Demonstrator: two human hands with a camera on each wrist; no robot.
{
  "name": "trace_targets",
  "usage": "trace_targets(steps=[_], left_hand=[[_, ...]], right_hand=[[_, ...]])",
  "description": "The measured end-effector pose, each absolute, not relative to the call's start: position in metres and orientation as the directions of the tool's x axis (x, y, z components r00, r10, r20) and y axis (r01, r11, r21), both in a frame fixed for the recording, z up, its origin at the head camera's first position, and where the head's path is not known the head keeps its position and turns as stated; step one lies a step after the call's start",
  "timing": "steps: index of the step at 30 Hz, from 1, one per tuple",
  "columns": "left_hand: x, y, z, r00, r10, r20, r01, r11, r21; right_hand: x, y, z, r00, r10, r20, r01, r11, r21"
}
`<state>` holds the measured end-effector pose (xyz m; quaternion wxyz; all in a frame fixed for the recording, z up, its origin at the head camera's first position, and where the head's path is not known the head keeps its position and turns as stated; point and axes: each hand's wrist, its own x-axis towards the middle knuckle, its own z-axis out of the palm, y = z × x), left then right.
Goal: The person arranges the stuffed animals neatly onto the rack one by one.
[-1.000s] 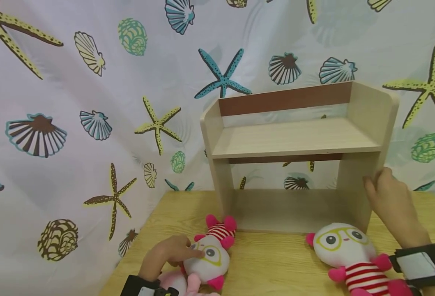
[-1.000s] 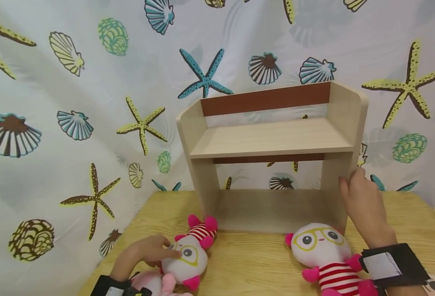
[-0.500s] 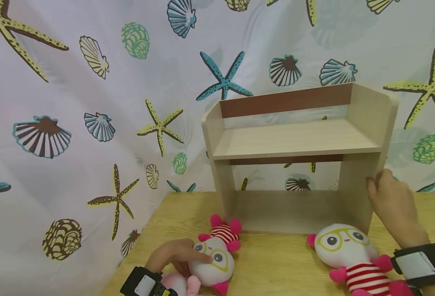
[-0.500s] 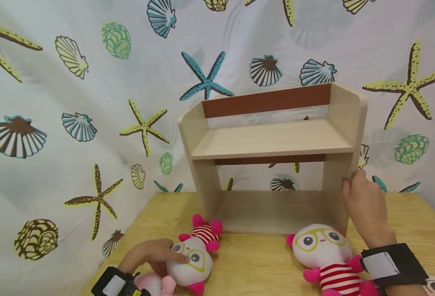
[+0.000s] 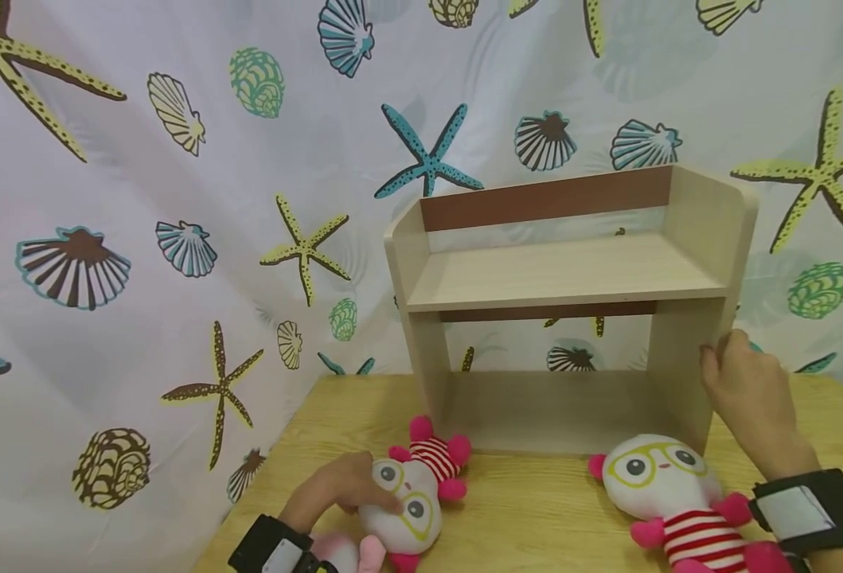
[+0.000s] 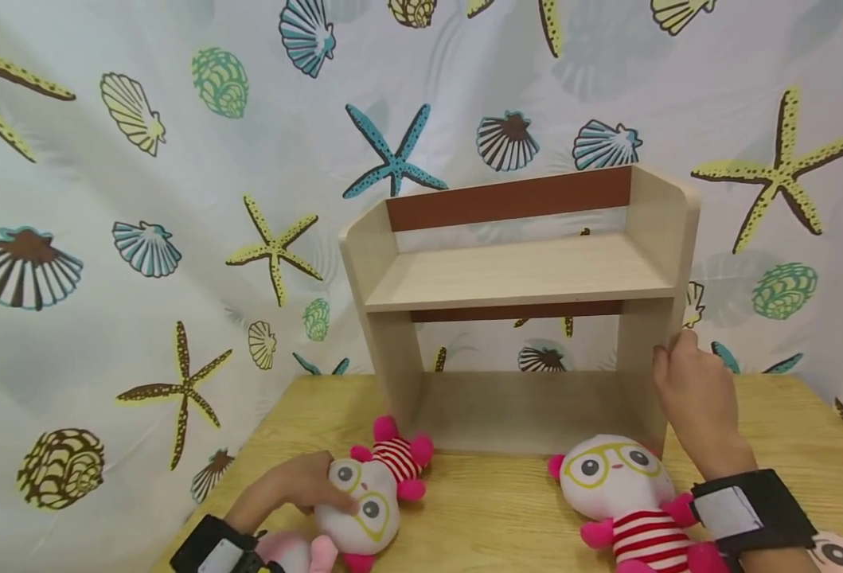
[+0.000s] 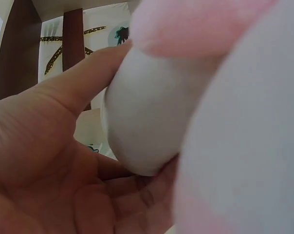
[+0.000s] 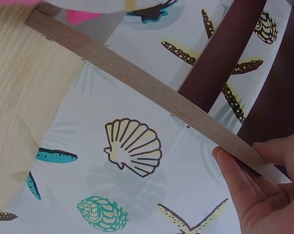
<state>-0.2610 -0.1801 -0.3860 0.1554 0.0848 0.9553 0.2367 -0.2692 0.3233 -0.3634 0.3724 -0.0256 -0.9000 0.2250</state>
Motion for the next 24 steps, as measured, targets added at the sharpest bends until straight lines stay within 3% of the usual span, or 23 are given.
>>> trace_targets(steps=[7,13,24], left_hand=[[-0.262,-0.185,-0.377,-0.954,0.290,-0.074,0.237,0.882,0.408],[-0.261,-0.179,-0.370,-0.951,0.309,0.017,0.289,0.866,0.408],[-0.263,-0.144,-0.353,-0.905,0.378,0.194,0.424,0.837,0.347]], right_hand=[[-0.270,0.323,-0.365,-0.716,0.218,0.663,-0.121,0.897,-0.426],[-0.270,0.319,-0.365,-0.735,0.230,0.638,-0.113,0.886,-0.449],[-0.270,0.321,-0.365,-0.719,0.231,0.655,-0.117,0.890,-0.442]])
